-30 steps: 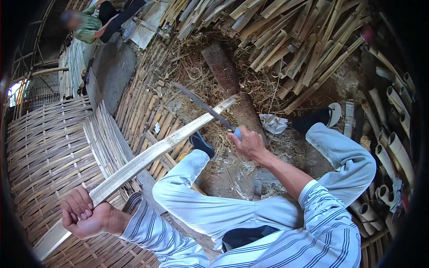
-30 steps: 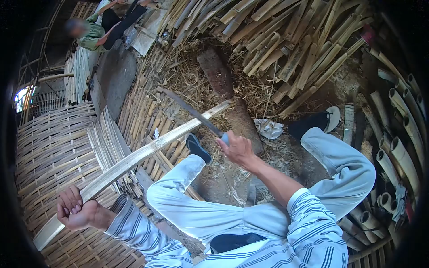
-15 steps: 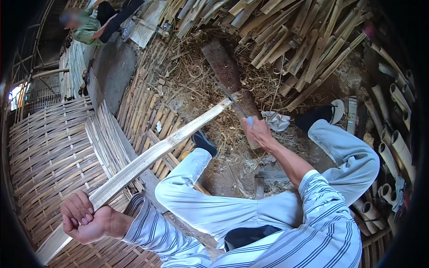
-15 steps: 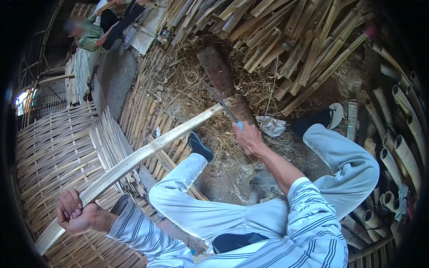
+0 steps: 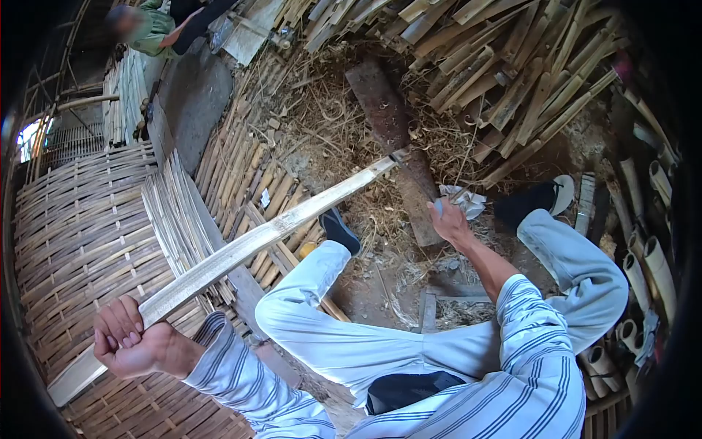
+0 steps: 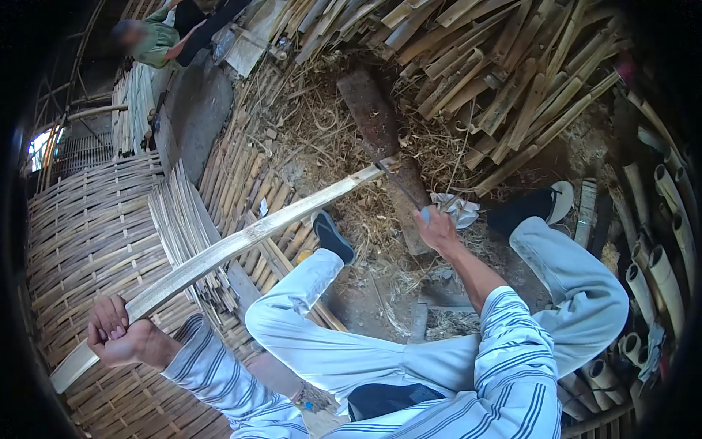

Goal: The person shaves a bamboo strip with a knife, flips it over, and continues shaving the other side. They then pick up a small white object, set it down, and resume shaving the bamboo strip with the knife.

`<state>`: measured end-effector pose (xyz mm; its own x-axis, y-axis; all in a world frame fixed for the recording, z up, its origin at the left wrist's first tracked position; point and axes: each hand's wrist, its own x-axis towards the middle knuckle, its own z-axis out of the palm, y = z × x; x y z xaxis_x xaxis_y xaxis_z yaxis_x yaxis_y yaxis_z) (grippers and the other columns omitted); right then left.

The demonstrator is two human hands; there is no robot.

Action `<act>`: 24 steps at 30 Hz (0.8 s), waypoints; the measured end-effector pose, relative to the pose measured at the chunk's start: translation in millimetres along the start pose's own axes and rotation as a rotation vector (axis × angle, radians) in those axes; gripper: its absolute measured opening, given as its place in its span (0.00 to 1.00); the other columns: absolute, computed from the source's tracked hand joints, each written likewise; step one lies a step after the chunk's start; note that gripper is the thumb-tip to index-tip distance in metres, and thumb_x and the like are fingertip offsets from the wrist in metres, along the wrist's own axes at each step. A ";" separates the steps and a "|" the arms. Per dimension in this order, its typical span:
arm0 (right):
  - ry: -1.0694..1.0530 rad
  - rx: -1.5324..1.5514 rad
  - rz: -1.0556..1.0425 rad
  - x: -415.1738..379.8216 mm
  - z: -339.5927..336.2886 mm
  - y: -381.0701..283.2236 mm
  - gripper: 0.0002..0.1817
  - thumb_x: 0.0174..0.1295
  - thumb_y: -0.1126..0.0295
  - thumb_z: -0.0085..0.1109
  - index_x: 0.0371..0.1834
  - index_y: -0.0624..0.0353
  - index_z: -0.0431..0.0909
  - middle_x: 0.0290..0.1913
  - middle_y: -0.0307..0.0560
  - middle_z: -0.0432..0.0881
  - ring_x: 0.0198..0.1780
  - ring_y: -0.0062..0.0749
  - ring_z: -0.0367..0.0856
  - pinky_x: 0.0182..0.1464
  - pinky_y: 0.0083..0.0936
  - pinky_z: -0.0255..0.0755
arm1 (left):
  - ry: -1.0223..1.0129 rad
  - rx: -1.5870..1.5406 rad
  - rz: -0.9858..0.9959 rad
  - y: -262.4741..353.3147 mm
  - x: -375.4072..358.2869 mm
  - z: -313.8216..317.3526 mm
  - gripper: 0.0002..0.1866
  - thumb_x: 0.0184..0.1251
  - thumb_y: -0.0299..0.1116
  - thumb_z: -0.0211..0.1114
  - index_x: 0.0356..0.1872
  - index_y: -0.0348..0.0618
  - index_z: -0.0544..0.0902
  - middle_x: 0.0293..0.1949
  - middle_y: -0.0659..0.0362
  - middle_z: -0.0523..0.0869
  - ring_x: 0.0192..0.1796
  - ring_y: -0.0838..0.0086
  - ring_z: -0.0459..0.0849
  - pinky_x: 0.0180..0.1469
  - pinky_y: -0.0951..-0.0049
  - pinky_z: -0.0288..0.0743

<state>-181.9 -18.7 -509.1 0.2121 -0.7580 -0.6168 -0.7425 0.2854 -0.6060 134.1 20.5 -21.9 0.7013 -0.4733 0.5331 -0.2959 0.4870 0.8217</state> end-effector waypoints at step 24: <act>0.049 0.120 0.068 -13.0 -23.5 8.2 0.34 0.69 0.42 0.42 0.51 0.69 0.76 0.47 0.77 0.79 0.53 0.71 0.76 0.56 0.53 0.69 | -0.007 -0.004 0.008 18.4 -30.6 84.2 0.17 0.61 0.32 0.48 0.13 0.55 0.56 0.11 0.68 0.53 0.13 0.82 0.49 0.15 0.80 0.45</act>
<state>-205.6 -20.3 -494.2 0.1308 -0.7616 -0.6347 -0.6721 0.4026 -0.6215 52.6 -17.8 -6.1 0.6944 -0.4741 0.5413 -0.2990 0.4942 0.8163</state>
